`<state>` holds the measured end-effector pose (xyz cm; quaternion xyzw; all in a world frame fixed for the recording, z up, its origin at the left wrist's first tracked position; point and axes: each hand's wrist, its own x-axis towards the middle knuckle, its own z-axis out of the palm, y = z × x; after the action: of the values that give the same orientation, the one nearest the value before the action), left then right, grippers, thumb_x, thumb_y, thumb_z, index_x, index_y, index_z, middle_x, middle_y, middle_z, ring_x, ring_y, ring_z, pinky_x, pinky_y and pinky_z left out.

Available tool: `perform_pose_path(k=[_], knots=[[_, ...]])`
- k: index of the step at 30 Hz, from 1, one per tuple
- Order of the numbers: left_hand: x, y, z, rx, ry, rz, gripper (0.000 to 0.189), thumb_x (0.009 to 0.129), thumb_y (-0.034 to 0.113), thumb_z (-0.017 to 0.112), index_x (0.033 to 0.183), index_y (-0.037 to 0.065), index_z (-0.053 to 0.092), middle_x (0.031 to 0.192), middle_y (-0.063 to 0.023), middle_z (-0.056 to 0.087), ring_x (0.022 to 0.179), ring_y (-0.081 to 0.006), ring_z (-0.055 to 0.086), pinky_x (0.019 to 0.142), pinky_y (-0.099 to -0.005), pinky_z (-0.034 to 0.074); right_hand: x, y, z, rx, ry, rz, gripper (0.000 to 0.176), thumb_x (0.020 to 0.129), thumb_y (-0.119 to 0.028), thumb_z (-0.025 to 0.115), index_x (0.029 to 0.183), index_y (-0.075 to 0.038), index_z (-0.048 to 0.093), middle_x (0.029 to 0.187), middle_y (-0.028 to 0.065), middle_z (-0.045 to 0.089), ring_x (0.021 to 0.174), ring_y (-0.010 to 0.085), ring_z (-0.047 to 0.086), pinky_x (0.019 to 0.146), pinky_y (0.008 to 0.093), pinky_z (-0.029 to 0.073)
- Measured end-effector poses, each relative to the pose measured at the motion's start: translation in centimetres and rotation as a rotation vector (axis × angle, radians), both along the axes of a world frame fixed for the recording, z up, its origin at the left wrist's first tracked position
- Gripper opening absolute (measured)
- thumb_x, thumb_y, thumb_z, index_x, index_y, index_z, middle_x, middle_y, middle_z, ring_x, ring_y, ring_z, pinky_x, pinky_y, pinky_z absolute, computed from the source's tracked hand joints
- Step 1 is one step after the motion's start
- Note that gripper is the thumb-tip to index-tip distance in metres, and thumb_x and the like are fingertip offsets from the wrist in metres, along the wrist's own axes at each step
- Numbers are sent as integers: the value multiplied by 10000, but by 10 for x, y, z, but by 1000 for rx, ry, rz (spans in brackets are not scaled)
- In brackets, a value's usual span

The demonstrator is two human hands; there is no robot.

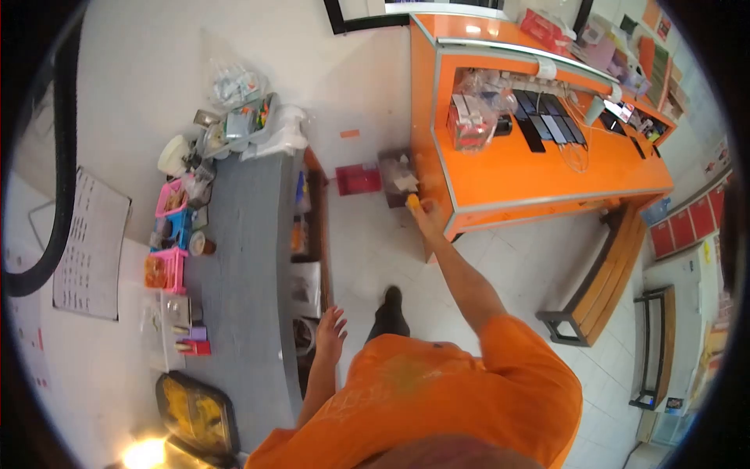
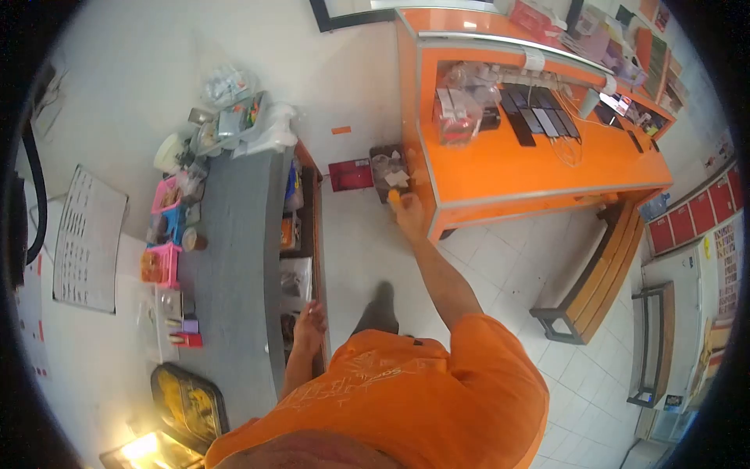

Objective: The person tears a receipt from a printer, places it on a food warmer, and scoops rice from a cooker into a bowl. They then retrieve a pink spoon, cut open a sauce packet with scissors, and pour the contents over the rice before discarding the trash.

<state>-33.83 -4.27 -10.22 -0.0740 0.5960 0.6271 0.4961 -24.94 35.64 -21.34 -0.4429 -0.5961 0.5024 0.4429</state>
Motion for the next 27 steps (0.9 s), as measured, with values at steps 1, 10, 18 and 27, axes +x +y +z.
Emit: perform_pose_path(k=[1, 10, 18, 27], knots=[[-16, 12, -13, -72, -47, 71, 447, 919, 446, 511, 1268, 169, 474, 1212, 35, 530, 1038, -161, 464, 905, -394, 312, -33, 53, -35, 41, -48, -27, 359, 786, -300, 712, 976, -34, 562, 910, 134, 648, 868, 286, 631, 752, 381, 478], [-136, 183, -4, -86, 12, 123, 444, 882, 469, 561, 1212, 174, 521, 1204, 18, 511, 1072, -165, 427, 924, -355, 308, -138, 229, -85, -161, -476, -122, 320, 824, -198, 558, 1085, -19, 604, 1051, 168, 634, 999, 316, 600, 869, 377, 469], [-163, 402, 14, -20, 37, -218, 390, 874, 456, 572, 1164, 199, 534, 1080, 68, 551, 930, -131, 476, 794, -327, 358, 59, 225, 194, -499, -21, 999, 377, 922, -310, 547, 1197, -52, 555, 1093, 82, 625, 961, 181, 614, 812, 332, 502], [-112, 605, 148, 854, 428, 365, 315, 931, 308, 519, 1177, 112, 498, 979, -3, 515, 831, -138, 493, 637, -288, 404, 427, 491, 405, 195, 91, -360, 352, 917, -289, 514, 1185, -72, 581, 1081, 53, 632, 932, 135, 607, 754, 281, 474]])
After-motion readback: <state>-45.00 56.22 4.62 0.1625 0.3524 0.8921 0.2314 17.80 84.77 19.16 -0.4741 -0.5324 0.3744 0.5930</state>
